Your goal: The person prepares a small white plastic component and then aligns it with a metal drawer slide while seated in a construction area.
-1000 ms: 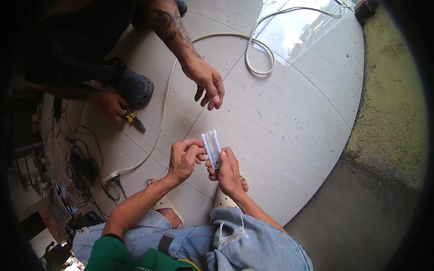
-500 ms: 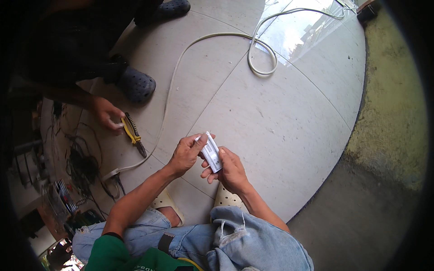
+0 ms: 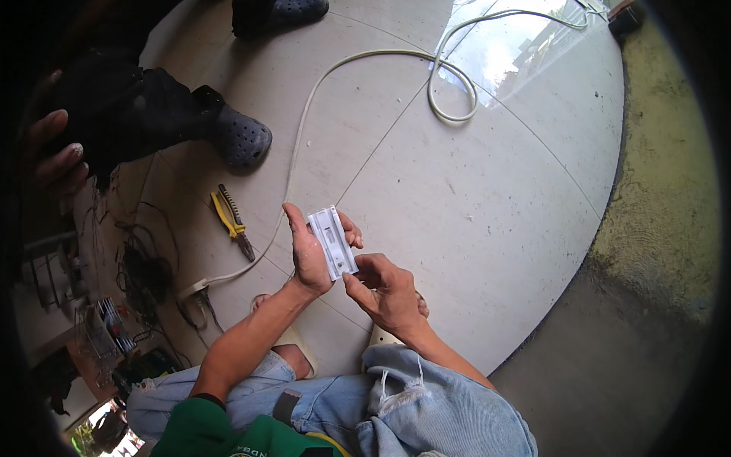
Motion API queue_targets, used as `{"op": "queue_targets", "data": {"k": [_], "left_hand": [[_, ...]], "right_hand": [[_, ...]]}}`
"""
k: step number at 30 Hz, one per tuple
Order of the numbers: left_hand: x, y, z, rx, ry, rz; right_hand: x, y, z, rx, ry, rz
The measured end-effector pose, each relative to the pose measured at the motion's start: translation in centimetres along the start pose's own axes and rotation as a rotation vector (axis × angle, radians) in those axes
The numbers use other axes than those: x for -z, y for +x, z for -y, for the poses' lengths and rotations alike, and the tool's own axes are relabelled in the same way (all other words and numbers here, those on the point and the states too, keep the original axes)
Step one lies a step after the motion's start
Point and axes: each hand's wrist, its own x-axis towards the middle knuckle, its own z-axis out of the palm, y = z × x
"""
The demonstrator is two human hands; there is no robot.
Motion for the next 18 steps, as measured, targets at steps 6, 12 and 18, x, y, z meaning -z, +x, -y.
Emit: {"op": "queue_targets", "data": {"k": [6, 12, 18], "left_hand": [[0.31, 0.05, 0.06, -0.023, -0.01, 0.038], [0.1, -0.16, -0.01, -0.004, -0.075, 0.053], [0.79, -0.18, 0.94, 0.031, -0.252, 0.169]], "right_hand": [[0.09, 0.64, 0.66, 0.118, -0.161, -0.01], [0.1, 0.45, 0.63, 0.151, -0.157, 0.012], [0.33, 0.61, 0.65, 0.145, -0.112, 0.042]]}}
